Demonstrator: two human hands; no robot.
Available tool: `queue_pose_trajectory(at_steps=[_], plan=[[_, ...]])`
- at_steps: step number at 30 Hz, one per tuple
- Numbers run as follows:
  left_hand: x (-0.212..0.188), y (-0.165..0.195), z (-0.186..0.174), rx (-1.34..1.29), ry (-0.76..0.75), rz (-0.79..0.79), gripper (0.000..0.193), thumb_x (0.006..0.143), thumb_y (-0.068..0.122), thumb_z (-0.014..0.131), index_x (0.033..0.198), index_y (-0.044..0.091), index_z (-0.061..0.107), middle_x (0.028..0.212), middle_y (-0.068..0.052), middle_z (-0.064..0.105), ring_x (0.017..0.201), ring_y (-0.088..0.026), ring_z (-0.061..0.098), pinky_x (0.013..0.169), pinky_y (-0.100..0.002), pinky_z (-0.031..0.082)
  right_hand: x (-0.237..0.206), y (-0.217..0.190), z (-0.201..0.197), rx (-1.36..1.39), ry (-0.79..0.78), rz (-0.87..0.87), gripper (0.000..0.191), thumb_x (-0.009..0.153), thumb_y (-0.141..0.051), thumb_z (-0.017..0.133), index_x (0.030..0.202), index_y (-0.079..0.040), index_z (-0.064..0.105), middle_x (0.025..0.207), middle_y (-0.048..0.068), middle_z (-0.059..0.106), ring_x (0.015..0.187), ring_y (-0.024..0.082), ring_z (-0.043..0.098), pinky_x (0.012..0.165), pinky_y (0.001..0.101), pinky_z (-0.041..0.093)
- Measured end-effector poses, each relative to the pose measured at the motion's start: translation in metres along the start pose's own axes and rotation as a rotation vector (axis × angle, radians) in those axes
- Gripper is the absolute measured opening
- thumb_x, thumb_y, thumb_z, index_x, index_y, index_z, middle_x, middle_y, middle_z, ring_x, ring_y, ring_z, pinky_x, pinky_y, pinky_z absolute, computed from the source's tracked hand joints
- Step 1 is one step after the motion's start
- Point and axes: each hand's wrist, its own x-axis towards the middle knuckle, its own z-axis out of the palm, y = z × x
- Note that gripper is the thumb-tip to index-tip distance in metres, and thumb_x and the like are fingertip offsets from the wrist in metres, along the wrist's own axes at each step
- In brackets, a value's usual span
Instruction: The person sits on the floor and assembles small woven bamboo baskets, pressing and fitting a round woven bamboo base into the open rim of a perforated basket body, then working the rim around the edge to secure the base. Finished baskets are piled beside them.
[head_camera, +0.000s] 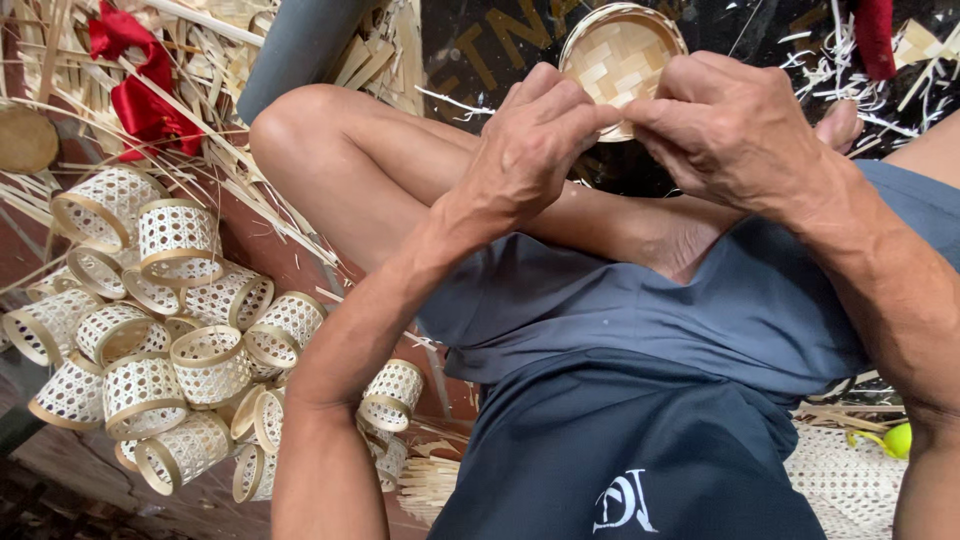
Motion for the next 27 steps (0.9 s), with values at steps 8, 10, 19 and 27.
queue_pose_trajectory(at_steps=[8, 10, 19, 27], plan=[[0.011, 0.011, 0.001, -0.093, 0.027, -0.110, 0.020, 0.094, -0.003, 0.071, 0.110, 0.006, 0.063, 0.097, -0.007, 0.064, 0.091, -0.029, 0.056, 0.082, -0.039, 0.050, -0.008, 0.003, 0.009, -0.037, 0.033, 0.076, 0.013, 0.095, -0.011, 0.081, 0.104, -0.008, 0.073, 0.092, 0.005, 0.059, 0.081, 0.023, 0.063, 0.068, 0.0366, 0.050], [0.011, 0.013, 0.001, -0.082, 0.028, -0.107, 0.020, 0.093, -0.003, 0.070, 0.110, 0.006, 0.064, 0.097, -0.008, 0.064, 0.092, -0.030, 0.056, 0.083, -0.039, 0.050, -0.011, 0.004, 0.010, -0.030, 0.033, 0.077, 0.014, 0.096, -0.013, 0.081, 0.106, -0.008, 0.073, 0.094, 0.005, 0.059, 0.082, 0.023, 0.063, 0.069, 0.0364, 0.051], [0.007, 0.022, 0.016, 0.013, 0.073, -0.105, 0.030, 0.090, -0.001, 0.069, 0.119, 0.005, 0.066, 0.100, -0.008, 0.061, 0.099, -0.029, 0.055, 0.087, -0.040, 0.051, -0.015, 0.011, 0.006, 0.071, -0.088, 0.127, 0.014, 0.092, -0.014, 0.079, 0.102, -0.008, 0.073, 0.093, 0.006, 0.061, 0.087, 0.027, 0.064, 0.072, 0.0385, 0.052], [-0.001, 0.025, 0.029, 0.082, 0.181, -0.158, 0.023, 0.091, 0.004, 0.074, 0.112, 0.012, 0.071, 0.096, 0.001, 0.061, 0.097, -0.023, 0.055, 0.082, -0.040, 0.042, -0.003, 0.007, -0.003, 0.183, -0.054, 0.172, 0.020, 0.086, -0.014, 0.082, 0.101, -0.003, 0.073, 0.098, 0.015, 0.062, 0.083, 0.029, 0.063, 0.067, 0.0387, 0.053]])
